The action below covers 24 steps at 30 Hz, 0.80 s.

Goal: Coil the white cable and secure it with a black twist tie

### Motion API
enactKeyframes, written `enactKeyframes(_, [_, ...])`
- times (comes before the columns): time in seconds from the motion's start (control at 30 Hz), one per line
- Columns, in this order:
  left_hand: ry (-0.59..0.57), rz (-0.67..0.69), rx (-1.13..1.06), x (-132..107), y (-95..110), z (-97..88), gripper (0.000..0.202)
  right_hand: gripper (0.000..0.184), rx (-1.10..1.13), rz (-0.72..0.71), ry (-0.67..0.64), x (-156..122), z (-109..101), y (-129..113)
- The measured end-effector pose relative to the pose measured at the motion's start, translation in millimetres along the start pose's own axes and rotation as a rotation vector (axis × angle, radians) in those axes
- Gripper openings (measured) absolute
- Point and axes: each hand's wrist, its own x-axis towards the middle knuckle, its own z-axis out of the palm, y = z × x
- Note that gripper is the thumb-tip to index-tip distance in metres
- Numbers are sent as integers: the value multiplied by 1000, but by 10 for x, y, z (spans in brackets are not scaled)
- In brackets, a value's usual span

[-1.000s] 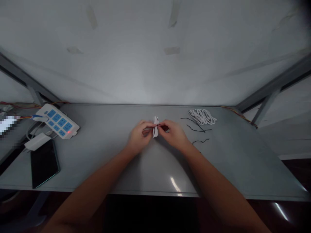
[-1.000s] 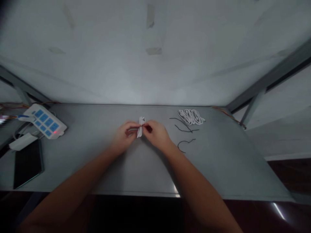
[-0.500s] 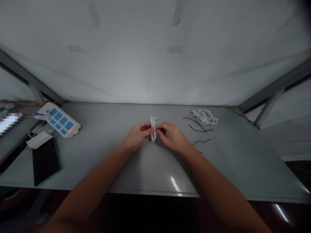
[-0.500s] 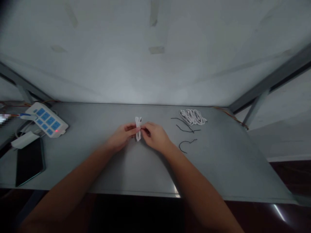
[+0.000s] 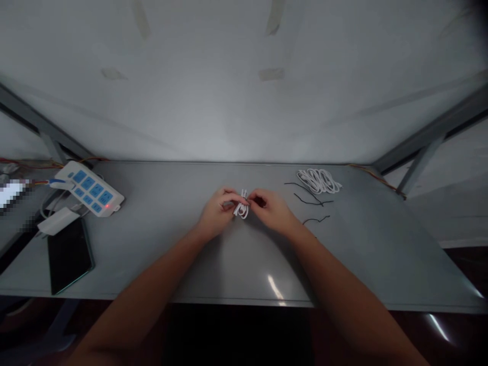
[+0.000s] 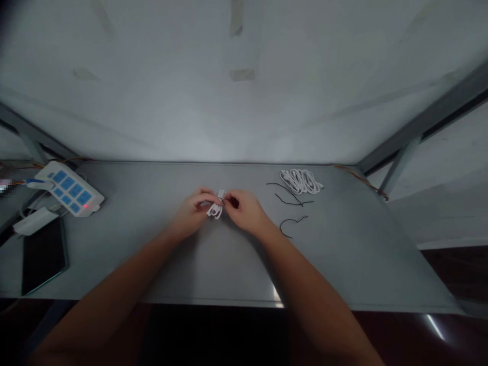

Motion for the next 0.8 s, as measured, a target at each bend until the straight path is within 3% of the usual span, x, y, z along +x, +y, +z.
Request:
enactKeyframes(0.1, [-17, 18, 95, -6, 64, -18, 21, 19, 165, 66, 32, 27, 0, 27])
enactKeyframes(0.2, [-32, -53, 149, -14, 98, -44, 28, 22, 266, 101, 35, 34, -20, 30])
enactKeyframes(0.4, [-176, -223, 161, 8, -36, -62, 43, 16, 167, 19, 25, -27, -52, -104])
enactKeyframes(0.53, [-40, -421, -47, 40, -47, -29, 59, 15, 79, -35, -44, -59, -56, -203])
enactKeyframes(0.7, [-108, -324, -173, 35, 96, -19, 32, 18, 199, 34, -82, -32, -26, -104])
enactKeyframes(0.8, [-139, -202, -124, 27, 103, -34, 31, 22, 319, 130, -99, 1, 9, 10])
